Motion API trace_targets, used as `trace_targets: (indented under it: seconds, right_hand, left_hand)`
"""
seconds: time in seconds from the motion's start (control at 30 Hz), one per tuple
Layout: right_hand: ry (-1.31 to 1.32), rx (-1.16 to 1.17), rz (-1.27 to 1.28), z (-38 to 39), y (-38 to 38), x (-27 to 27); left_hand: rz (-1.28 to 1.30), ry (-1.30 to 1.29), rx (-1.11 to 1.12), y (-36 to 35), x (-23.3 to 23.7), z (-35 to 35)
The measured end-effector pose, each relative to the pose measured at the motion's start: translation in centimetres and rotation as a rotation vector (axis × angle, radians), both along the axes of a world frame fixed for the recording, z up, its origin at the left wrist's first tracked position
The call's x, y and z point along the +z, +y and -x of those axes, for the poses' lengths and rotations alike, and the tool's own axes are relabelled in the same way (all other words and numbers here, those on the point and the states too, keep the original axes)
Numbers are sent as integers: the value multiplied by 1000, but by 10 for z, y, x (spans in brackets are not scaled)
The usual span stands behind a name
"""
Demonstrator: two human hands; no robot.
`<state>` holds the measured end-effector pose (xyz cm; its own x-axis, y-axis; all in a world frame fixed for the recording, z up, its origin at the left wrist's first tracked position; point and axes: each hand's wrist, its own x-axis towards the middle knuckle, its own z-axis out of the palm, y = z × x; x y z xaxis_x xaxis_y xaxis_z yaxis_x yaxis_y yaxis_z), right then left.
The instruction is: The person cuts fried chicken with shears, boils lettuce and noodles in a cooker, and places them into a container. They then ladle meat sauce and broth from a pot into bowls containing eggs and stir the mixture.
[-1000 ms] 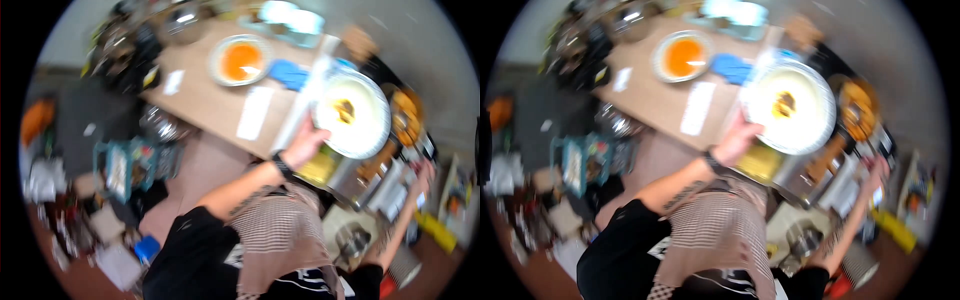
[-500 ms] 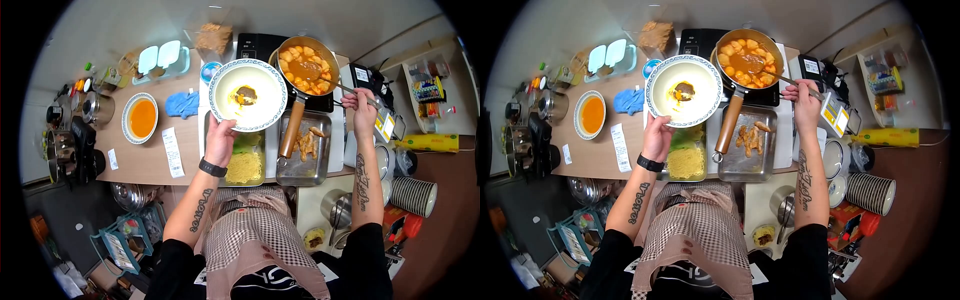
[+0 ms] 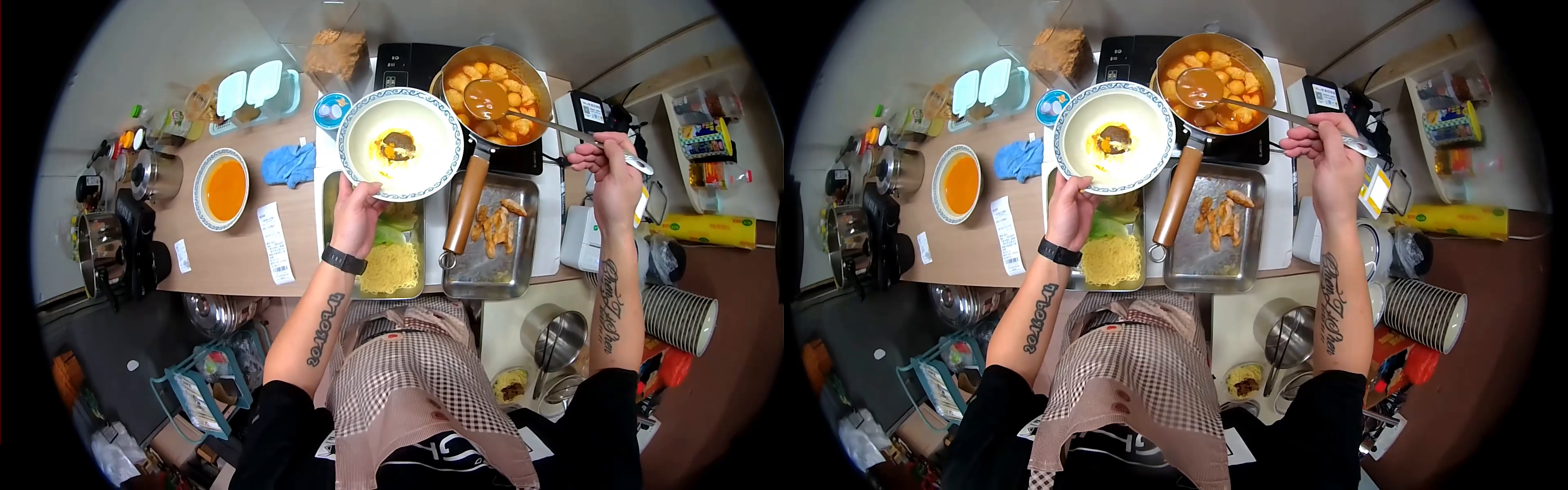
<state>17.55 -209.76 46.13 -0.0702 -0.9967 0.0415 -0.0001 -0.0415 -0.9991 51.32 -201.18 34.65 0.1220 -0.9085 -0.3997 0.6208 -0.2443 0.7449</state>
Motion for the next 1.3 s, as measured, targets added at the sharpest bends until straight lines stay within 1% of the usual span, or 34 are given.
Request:
trace_targets:
  seconds: [0.13,0.27,0.37,0.43,0.53,0.67,0.73,0.8,0.83,0.87,0.93,1.03,1.13,1.3]
  right_hand:
    - [-33,98,-19,-15,8,10]
    - [-44,195,-39,-31,13,-4]
    - [-18,309,42,-39,23,-22]
    - [14,363,98,-45,32,-24]
    - [302,532,374,-39,36,-25]
    - [634,601,667,-31,48,-5]
    - [621,491,705,-20,44,-9]
    - [619,351,611,-9,31,-16]
    - [551,274,456,-8,27,-17]
    - [428,193,348,-9,21,-24]
    - [222,102,166,-3,8,-36]
    - [106,70,29,-1,-5,-41]
    - [158,59,1,-3,-11,-43]
    - [149,45,12,-3,-16,-45]
  left_hand:
    - [6,-6,8,-2,-1,0]
    - [-4,13,21,-1,-2,-1]
    - [-3,21,23,-1,2,0]
    - [-4,13,14,-1,5,-1]
    - [0,15,4,-1,2,-3]
    - [-10,12,12,-2,7,-1]
    - [-10,12,8,-1,2,-3]
    - [-15,14,14,-1,6,-1]
    - [-20,16,22,-1,8,0]
    - [-25,18,29,-2,9,1]
    - [-17,23,29,-3,7,1]
    - [-14,27,13,-1,4,0]
    - [-2,11,11,-2,-2,-2]
    - [-4,15,13,-2,0,-2]
